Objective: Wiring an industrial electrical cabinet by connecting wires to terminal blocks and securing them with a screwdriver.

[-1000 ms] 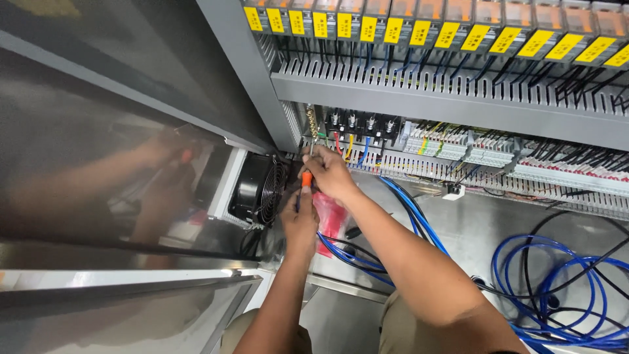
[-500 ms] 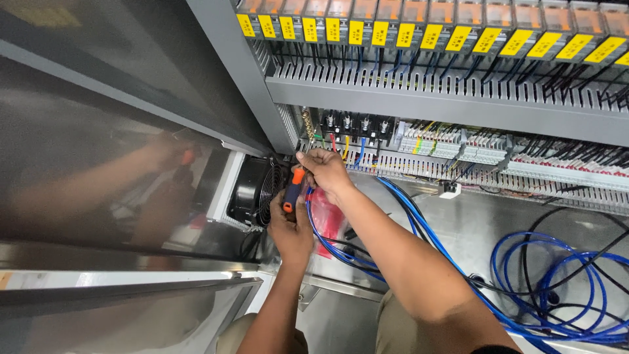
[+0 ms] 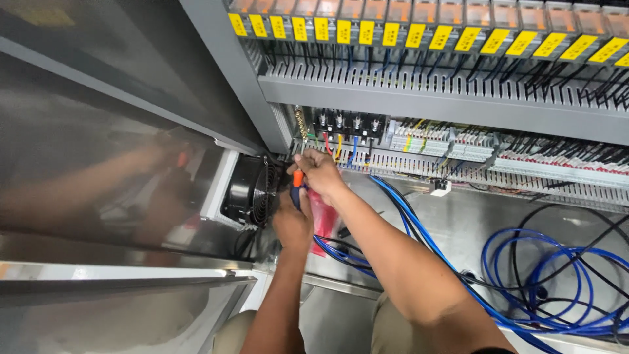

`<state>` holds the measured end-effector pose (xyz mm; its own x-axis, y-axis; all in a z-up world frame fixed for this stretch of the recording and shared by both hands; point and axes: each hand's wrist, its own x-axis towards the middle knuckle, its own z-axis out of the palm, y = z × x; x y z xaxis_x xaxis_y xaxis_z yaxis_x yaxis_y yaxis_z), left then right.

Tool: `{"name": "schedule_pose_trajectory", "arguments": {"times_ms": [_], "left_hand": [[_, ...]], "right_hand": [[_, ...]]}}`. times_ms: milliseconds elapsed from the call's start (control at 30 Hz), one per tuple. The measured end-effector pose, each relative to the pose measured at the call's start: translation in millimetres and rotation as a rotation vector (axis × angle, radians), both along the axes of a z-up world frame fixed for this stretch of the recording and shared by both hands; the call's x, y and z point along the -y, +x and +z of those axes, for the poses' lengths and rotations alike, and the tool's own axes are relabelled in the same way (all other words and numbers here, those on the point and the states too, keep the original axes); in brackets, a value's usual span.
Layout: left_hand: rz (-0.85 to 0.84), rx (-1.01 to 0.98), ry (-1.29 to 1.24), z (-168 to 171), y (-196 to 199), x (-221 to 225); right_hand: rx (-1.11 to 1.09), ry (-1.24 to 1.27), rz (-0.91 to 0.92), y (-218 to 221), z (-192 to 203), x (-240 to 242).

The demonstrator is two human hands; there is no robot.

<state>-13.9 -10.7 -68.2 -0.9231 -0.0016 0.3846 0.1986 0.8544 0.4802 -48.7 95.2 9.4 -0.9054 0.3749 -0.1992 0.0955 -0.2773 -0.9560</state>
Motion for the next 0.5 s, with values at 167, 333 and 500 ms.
{"name": "schedule_pose_trajectory", "arguments": {"times_ms": [167,333,500], "left_hand": [[-0.17,0.064,0.474,41,-9,9],[-0.075,0.053,0.356,49,-7,5],[-0.056,-0.129,0.124,48,-3,9]], "right_hand": [[-0.021,-0.108,-0.034,0,9,2],[0.087,-0.166,0.013,14,29,3],[-0.013,-0.371,0.365,20,10,-8]]}}
